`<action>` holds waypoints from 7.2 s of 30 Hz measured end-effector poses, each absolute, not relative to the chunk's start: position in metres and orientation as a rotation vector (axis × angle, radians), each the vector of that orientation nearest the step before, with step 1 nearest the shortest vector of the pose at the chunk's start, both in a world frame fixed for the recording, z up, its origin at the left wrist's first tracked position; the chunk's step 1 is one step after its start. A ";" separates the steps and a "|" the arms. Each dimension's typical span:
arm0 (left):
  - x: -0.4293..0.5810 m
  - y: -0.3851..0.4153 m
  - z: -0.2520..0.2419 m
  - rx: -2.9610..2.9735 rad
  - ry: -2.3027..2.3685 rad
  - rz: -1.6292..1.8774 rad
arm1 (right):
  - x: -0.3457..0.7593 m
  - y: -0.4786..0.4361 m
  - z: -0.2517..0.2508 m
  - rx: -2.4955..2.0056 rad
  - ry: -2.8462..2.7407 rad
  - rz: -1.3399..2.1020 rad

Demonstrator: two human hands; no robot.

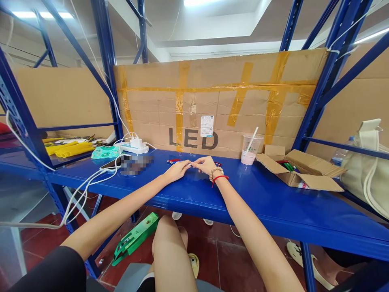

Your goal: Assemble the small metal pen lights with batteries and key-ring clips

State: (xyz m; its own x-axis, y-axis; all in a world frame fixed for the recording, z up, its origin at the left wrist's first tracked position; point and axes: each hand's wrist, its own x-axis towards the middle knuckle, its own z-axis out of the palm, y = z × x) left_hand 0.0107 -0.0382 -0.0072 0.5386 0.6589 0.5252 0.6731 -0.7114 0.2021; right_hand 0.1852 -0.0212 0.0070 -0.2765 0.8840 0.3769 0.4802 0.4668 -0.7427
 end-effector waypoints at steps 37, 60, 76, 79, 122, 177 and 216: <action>0.012 -0.040 -0.006 -2.715 -1.287 -0.788 | 0.191 -0.011 0.004 -1.101 -1.871 0.808; 0.014 -0.043 -0.004 -2.676 -1.307 -0.760 | 0.192 -0.011 0.001 -1.041 -1.938 0.812; 0.014 -0.046 -0.003 -2.642 -1.294 -0.775 | 0.191 -0.015 0.002 -1.068 -1.915 0.793; 0.014 -0.044 -0.004 -2.632 -1.280 -0.793 | 0.190 -0.017 0.004 -1.063 -1.858 0.793; 0.010 -0.046 -0.002 -2.763 -1.158 -0.808 | 0.198 -0.016 0.008 -1.036 -1.981 0.801; 0.012 -0.045 -0.005 -2.728 -1.261 -0.645 | 0.194 -0.021 0.003 -1.167 -2.005 0.709; 0.014 -0.042 -0.006 -2.780 -1.488 -0.612 | 0.194 -0.019 0.001 -1.124 -2.111 0.455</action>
